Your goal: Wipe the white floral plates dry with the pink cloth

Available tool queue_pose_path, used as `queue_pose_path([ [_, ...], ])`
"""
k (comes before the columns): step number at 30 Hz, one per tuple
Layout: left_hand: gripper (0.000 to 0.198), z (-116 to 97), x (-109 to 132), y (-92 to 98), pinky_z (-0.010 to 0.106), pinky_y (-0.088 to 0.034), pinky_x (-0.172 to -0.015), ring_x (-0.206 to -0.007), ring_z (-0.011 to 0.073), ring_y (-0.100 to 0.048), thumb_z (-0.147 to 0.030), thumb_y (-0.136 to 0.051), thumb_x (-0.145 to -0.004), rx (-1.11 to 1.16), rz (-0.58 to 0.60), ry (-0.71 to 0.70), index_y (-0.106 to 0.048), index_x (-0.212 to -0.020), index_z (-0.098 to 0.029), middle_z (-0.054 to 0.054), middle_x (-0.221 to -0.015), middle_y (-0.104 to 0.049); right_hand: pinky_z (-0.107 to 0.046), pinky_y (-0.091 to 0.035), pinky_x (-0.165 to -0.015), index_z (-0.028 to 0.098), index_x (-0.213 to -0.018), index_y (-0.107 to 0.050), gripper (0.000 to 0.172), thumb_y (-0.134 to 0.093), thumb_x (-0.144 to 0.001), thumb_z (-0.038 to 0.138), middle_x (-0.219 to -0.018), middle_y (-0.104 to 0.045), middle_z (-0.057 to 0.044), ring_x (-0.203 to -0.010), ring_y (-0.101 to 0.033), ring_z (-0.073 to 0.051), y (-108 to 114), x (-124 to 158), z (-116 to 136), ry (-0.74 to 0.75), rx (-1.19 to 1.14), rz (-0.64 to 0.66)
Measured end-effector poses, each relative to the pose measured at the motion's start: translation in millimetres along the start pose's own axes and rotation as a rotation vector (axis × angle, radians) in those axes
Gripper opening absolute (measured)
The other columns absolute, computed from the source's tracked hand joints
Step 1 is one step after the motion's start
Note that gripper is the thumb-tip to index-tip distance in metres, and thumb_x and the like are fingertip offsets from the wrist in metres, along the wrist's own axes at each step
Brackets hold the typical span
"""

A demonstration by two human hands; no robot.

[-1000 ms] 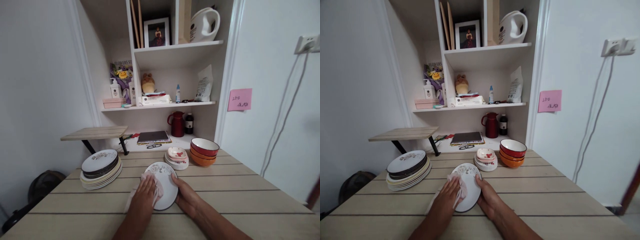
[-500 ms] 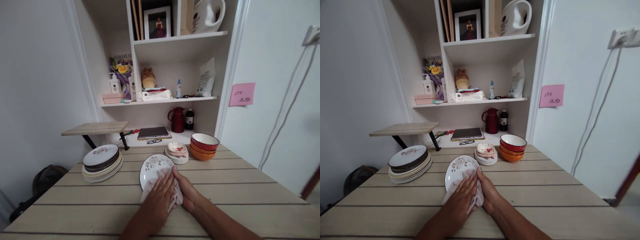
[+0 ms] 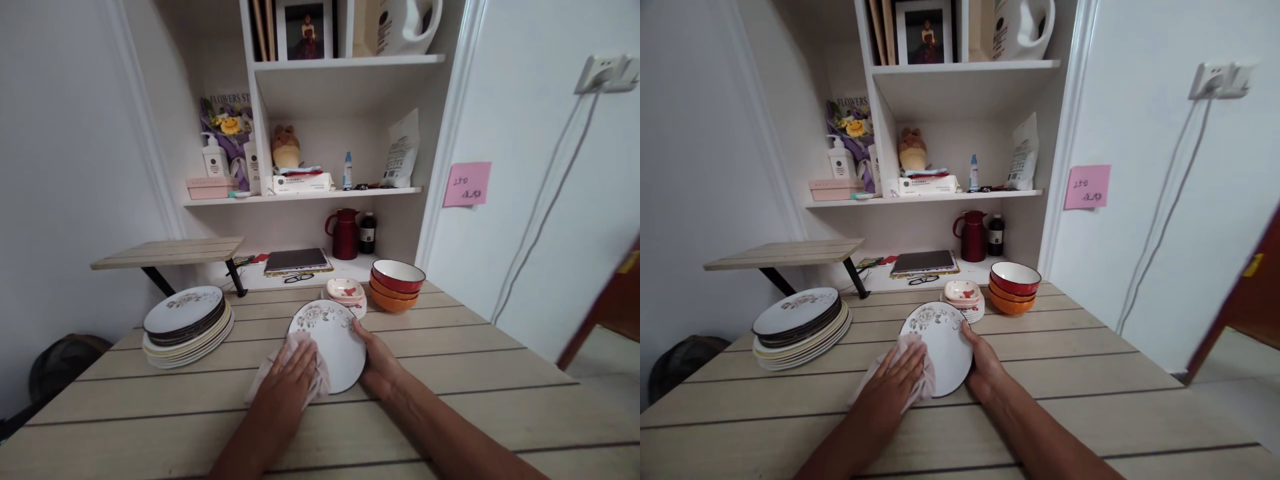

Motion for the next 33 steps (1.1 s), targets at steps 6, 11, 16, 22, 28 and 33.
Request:
queue_pose_path([
  [6, 0.054, 10, -4, 3.6, 0.043, -0.03, -0.113, -0.139, 0.0228, -0.032, -0.04, -0.041, -0.095, -0.094, -0.107, 0.129, -0.038, -0.141, -0.012, 0.012, -0.147, -0.041, -0.041, -0.045, -0.098, 0.01, -0.123, -0.058, 0.057, -0.057, -0.084, 0.051, -0.107, -0.072, -0.015, -0.096, -0.069, -0.026, -7, 10, -12, -0.064, 0.155, -0.001],
  [11, 0.058, 3, -8, 11.5, 0.047, -0.028, -0.113, -0.142, 0.0258, -0.024, -0.039, -0.042, -0.095, -0.011, -0.168, 0.211, -0.03, -0.145, -0.013, 0.015, -0.151, -0.034, -0.038, -0.043, -0.099, 0.012, -0.122, -0.06, 0.056, -0.054, -0.085, 0.054, -0.112, -0.07, -0.013, -0.102, -0.066, -0.025, -22, 21, -30, -0.119, 0.289, 0.13],
  [16, 0.067, -6, -11, 9.4, 0.046, -0.024, -0.115, -0.144, 0.0244, -0.017, -0.041, -0.04, -0.096, 0.19, -0.113, 0.113, -0.01, -0.151, -0.016, 0.013, -0.155, -0.023, -0.039, -0.042, -0.1, 0.017, -0.124, -0.058, 0.059, -0.049, -0.085, 0.06, -0.119, -0.068, -0.01, -0.11, -0.062, -0.024, -22, 17, -37, -0.12, 0.291, 0.188],
  [22, 0.069, -23, -18, 27.3, 0.044, -0.014, -0.119, -0.144, 0.0223, -0.018, -0.045, -0.04, -0.095, 0.338, 0.014, -0.028, -0.008, -0.151, -0.022, 0.007, -0.157, -0.02, -0.036, -0.04, -0.102, 0.011, -0.124, -0.057, 0.061, -0.049, -0.086, 0.058, -0.117, -0.068, -0.013, -0.111, -0.062, -0.023, -18, 12, -34, -0.14, 0.199, 0.225],
  [28, 0.063, -31, -9, 28.4, 0.043, -0.017, -0.118, -0.142, 0.0221, -0.024, -0.047, -0.046, -0.092, 0.408, 0.132, -0.098, -0.023, -0.148, -0.029, 0.002, -0.153, -0.032, -0.038, -0.043, -0.099, 0.008, -0.118, -0.059, 0.054, -0.049, -0.088, 0.052, -0.104, -0.073, -0.014, -0.102, -0.067, -0.024, -11, 7, -19, -0.127, 0.065, 0.123],
  [33, 0.064, -19, -6, 12.1, 0.042, -0.022, -0.117, -0.139, 0.0206, -0.032, -0.041, -0.05, -0.092, 0.321, 0.097, -0.001, -0.022, -0.148, -0.031, 0.002, -0.151, -0.035, -0.04, -0.047, -0.095, 0.008, -0.117, -0.06, 0.051, -0.058, -0.084, 0.047, -0.095, -0.075, -0.015, -0.09, -0.071, -0.026, 5, 2, 9, 0.014, 0.06, -0.081],
])
Point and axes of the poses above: each hand's wrist, its own x-axis away from the middle knuckle, its own y-axis out of the back of the hand, z = x × y, the point moved 4 cm from there along -x, towards the middle knuckle
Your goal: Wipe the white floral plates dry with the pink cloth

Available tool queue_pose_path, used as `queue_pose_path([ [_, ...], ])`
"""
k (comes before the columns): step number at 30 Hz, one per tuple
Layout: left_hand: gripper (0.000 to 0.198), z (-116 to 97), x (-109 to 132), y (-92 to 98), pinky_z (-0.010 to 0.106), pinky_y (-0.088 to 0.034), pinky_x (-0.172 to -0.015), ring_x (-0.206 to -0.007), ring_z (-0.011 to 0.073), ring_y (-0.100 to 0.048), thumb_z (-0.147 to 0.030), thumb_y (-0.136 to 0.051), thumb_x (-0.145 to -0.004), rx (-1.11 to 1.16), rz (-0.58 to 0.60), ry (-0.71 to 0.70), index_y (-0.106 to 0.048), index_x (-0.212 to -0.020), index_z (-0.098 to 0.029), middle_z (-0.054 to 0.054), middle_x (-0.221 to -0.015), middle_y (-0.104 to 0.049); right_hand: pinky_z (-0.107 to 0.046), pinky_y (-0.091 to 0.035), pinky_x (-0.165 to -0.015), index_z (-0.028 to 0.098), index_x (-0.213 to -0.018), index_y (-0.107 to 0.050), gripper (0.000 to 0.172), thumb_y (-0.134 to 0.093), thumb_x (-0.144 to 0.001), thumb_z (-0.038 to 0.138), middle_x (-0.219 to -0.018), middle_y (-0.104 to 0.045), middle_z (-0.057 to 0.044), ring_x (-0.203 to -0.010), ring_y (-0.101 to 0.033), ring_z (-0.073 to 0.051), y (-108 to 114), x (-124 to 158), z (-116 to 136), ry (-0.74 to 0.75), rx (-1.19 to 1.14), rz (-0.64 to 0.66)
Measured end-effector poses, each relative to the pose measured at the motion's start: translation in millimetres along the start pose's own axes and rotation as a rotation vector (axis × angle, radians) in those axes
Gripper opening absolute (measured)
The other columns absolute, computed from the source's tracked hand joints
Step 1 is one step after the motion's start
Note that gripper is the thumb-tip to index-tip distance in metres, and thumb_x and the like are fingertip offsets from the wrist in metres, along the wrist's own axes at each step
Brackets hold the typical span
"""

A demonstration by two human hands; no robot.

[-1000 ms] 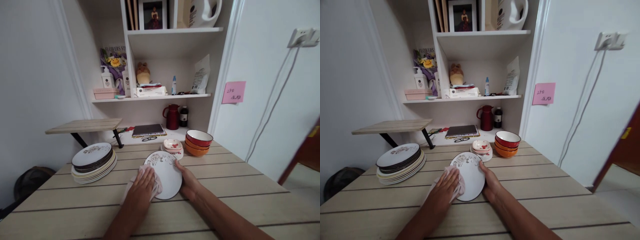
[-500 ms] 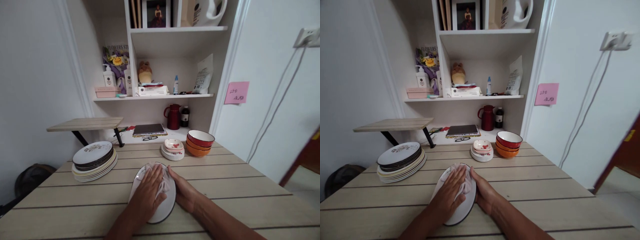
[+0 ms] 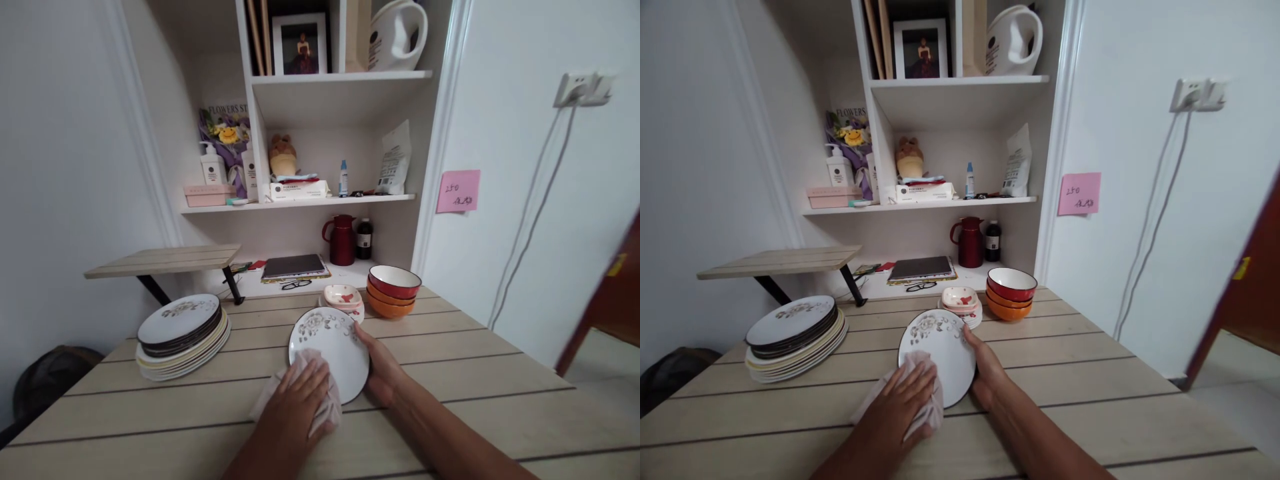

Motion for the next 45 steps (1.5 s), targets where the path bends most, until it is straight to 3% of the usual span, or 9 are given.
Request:
queue_pose_path([
  [5, 0.063, 12, 3, 7.9, 0.045, -0.021, -0.116, -0.141, 0.0232, -0.028, -0.045, -0.044, -0.094, -0.17, -0.158, 0.1, -0.021, -0.149, -0.024, 0.006, -0.152, -0.034, -0.04, -0.047, -0.095, 0.007, -0.118, -0.06, 0.054, -0.061, -0.082, 0.048, -0.098, -0.074, -0.016, -0.09, -0.071, -0.026, -5, 7, -5, -0.036, 0.078, 0.025],
  [10, 0.069, 16, 4, 7.9, 0.047, -0.023, -0.114, -0.142, 0.0265, -0.025, -0.048, -0.042, -0.093, -0.252, -0.23, 0.181, -0.017, -0.15, -0.017, 0.012, -0.153, -0.03, -0.041, -0.046, -0.097, 0.009, -0.122, -0.058, 0.059, -0.059, -0.082, 0.052, -0.11, -0.071, -0.016, -0.097, -0.068, -0.027, -20, 18, -27, -0.136, 0.23, 0.181],
  [17, 0.078, -4, -8, 5.5, 0.045, -0.022, -0.115, -0.144, 0.0254, -0.017, -0.051, -0.044, -0.091, -0.153, -0.164, 0.063, -0.007, -0.151, -0.017, 0.011, -0.156, -0.021, -0.038, -0.043, -0.1, 0.012, -0.122, -0.059, 0.059, -0.055, -0.084, 0.057, -0.112, -0.071, -0.013, -0.104, -0.066, -0.024, -22, 18, -33, -0.125, 0.222, 0.219],
  [22, 0.072, -30, -12, 11.5, 0.043, -0.018, -0.118, -0.144, 0.024, -0.019, -0.051, -0.042, -0.092, -0.056, -0.022, -0.108, -0.011, -0.151, -0.023, 0.007, -0.157, -0.02, -0.038, -0.046, -0.095, 0.005, -0.11, -0.064, 0.058, -0.057, -0.082, 0.056, -0.094, -0.074, -0.016, -0.094, -0.069, -0.025, -20, 18, -29, -0.189, 0.162, 0.178],
  [27, 0.069, -28, -9, 4.8, 0.044, -0.016, -0.118, -0.144, 0.0227, -0.018, -0.053, -0.04, -0.092, -0.035, 0.061, -0.127, -0.014, -0.15, -0.025, 0.004, -0.157, -0.021, -0.038, -0.047, -0.093, 0.005, -0.111, -0.063, 0.055, -0.056, -0.083, 0.052, -0.093, -0.074, -0.016, -0.088, -0.071, -0.025, -14, 14, -15, -0.148, 0.084, 0.094],
  [36, 0.052, 36, 2, 3.8, 0.056, -0.018, -0.114, -0.142, 0.0282, -0.023, -0.039, -0.044, -0.094, -0.082, -0.365, 0.337, -0.038, -0.142, -0.02, 0.012, -0.152, -0.033, -0.041, -0.047, -0.094, 0.008, -0.119, -0.059, 0.057, -0.06, -0.081, 0.051, -0.098, -0.074, -0.015, -0.091, -0.07, -0.026, -15, 18, -11, -0.118, 0.045, 0.081],
  [39, 0.062, 57, 13, 1.8, 0.051, -0.027, -0.112, -0.141, 0.0295, -0.025, -0.041, -0.05, -0.09, 0.171, -0.517, 0.573, -0.032, -0.144, -0.015, 0.017, -0.152, -0.03, -0.042, -0.048, -0.092, 0.009, -0.116, -0.061, 0.055, -0.065, -0.078, 0.048, -0.097, -0.074, -0.016, -0.088, -0.07, -0.026, -22, 27, -23, -0.111, 0.175, 0.095],
  [42, 0.075, 67, 19, 5.9, 0.042, -0.037, -0.106, -0.132, 0.0263, -0.043, -0.044, -0.055, -0.086, 0.556, -0.564, 0.755, -0.023, -0.147, -0.014, 0.019, -0.145, -0.042, -0.041, -0.047, -0.093, 0.011, -0.117, -0.061, 0.049, -0.068, -0.078, 0.041, -0.106, -0.072, -0.016, -0.092, -0.069, -0.026, -38, 39, -32, -0.051, 0.224, 0.277],
  [45, 0.068, 63, 19, 20.9, 0.035, -0.042, -0.1, -0.118, 0.0244, -0.056, -0.045, -0.065, -0.078, 0.804, -0.611, 0.788, -0.044, -0.136, -0.016, 0.013, -0.129, -0.06, -0.042, -0.048, -0.093, 0.012, -0.12, -0.059, 0.049, -0.069, -0.078, 0.034, -0.106, -0.072, -0.016, -0.093, -0.069, -0.027, -47, 45, -37, -0.034, 0.226, 0.382],
])
Point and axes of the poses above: each hand's wrist, its own x-axis away from the middle knuckle, its own y-axis out of the back of the hand, z = x × y, the point moved 4 cm from there along -x, towards the middle knuckle
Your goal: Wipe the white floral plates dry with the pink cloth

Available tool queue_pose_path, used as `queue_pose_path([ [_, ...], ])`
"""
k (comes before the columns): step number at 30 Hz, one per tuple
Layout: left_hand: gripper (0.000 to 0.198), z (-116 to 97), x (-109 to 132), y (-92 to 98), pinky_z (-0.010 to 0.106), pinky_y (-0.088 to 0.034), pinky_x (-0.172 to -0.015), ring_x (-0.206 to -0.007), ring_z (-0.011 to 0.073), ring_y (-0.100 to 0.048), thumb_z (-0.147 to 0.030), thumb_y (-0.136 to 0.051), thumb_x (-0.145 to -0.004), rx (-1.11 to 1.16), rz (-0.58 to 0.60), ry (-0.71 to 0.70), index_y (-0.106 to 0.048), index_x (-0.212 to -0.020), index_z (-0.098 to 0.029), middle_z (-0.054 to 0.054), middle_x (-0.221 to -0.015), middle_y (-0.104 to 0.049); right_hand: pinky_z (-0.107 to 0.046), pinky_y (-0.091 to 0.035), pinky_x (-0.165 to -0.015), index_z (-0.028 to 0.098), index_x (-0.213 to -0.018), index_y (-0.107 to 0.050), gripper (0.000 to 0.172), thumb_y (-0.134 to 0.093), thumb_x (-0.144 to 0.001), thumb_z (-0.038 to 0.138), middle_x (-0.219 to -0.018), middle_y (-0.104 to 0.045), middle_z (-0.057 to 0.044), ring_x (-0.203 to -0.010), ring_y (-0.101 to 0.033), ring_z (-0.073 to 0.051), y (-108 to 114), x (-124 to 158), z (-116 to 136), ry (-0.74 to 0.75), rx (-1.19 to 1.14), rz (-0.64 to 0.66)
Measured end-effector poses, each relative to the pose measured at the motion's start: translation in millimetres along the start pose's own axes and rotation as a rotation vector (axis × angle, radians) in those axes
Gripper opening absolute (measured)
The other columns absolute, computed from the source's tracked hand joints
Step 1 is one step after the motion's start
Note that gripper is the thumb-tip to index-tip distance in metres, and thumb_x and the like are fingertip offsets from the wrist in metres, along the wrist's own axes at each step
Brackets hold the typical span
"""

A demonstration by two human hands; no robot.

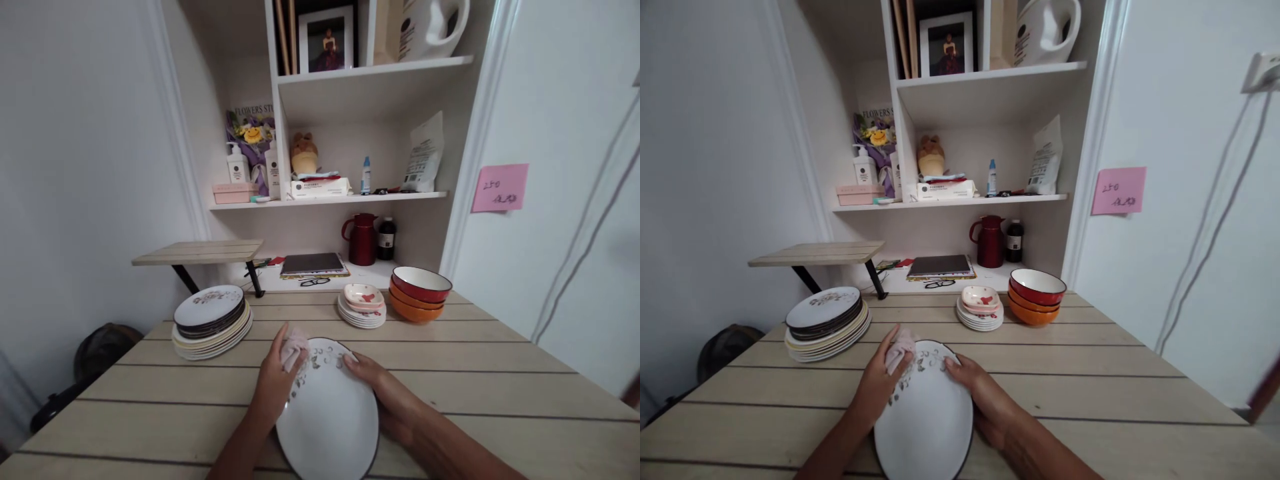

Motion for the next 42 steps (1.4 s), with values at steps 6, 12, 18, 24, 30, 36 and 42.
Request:
queue_pose_path([
  [6, 0.05, -6, 4, -5.8, 0.03, -0.052, -0.074, -0.081, 0.0223, -0.068, -0.055, -0.066, -0.074, 0.206, 0.095, 0.166, -0.067, -0.1, -0.013, 0.009, -0.088, -0.073, -0.043, -0.054, -0.079, 0.011, -0.123, -0.055, 0.054, -0.07, -0.071, 0.023, -0.096, -0.074, -0.015, -0.079, -0.071, -0.028, 19, -5, -2, 0.039, 0.005, -0.259],
  [12, 0.055, 16, 0, -21.1, 0.03, -0.051, -0.073, -0.085, 0.0244, -0.067, -0.055, -0.073, -0.066, 0.272, 0.007, 0.21, -0.069, -0.099, -0.011, 0.011, -0.093, -0.073, -0.042, -0.056, -0.074, 0.015, -0.125, -0.054, 0.055, -0.068, -0.073, 0.03, -0.097, -0.075, -0.013, -0.077, -0.071, -0.027, 33, -8, 16, 0.172, -0.046, -0.457],
  [18, 0.057, 8, 16, -42.1, 0.032, -0.052, -0.083, -0.098, 0.0259, -0.067, -0.051, -0.073, -0.069, 0.424, -0.011, 0.236, -0.064, -0.111, -0.013, 0.013, -0.107, -0.071, -0.04, -0.056, -0.076, 0.017, -0.128, -0.052, 0.054, -0.065, -0.078, 0.033, -0.099, -0.075, -0.011, -0.079, -0.071, -0.026, 31, -4, 21, 0.266, -0.075, -0.528],
  [24, 0.061, 1, 22, -37.5, 0.037, -0.054, -0.083, -0.092, 0.0237, -0.069, -0.039, -0.077, -0.07, 0.743, -0.032, 0.408, -0.054, -0.123, -0.018, 0.012, -0.105, -0.072, -0.043, -0.055, -0.079, 0.02, -0.135, -0.046, 0.065, -0.068, -0.076, 0.038, -0.105, -0.073, -0.011, -0.084, -0.07, -0.027, 14, -6, 2, 0.195, -0.045, -0.406],
  [30, 0.049, -2, 19, -17.4, 0.036, -0.051, -0.087, -0.097, 0.0256, -0.067, -0.043, -0.077, -0.067, 0.454, -0.195, 0.231, -0.064, -0.105, -0.015, 0.012, -0.106, -0.071, -0.035, -0.054, -0.075, 0.02, -0.13, -0.05, 0.066, -0.075, -0.071, 0.031, -0.109, -0.072, -0.011, -0.086, -0.069, -0.024, 27, -7, 20, 0.233, 0.112, -0.318],
  [36, 0.037, -23, 25, -14.0, 0.031, -0.049, -0.086, -0.097, 0.0259, -0.065, -0.042, -0.076, -0.066, 0.252, -0.139, 0.053, -0.068, -0.091, -0.017, 0.007, -0.095, -0.073, -0.039, -0.052, -0.085, 0.019, -0.128, -0.054, 0.064, -0.077, -0.069, 0.03, -0.11, -0.071, -0.011, -0.092, -0.068, -0.025, 26, 10, 43, 0.256, 0.274, -0.236],
  [42, 0.042, -19, 25, -13.8, 0.03, -0.051, -0.083, -0.094, 0.0255, -0.065, -0.046, -0.075, -0.067, 0.26, -0.053, 0.095, -0.068, -0.096, -0.017, 0.007, -0.096, -0.073, -0.042, -0.054, -0.079, 0.01, -0.114, -0.064, 0.052, -0.076, -0.07, 0.035, -0.094, -0.075, -0.015, -0.082, -0.07, -0.029, 14, 13, 33, 0.264, 0.232, -0.25],
])
Point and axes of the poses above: each hand's wrist, its own x-axis away from the middle knuckle, its own y-axis out of the back of the hand, z = x × y, the point moved 4 cm from there along -x, towards the middle knuckle
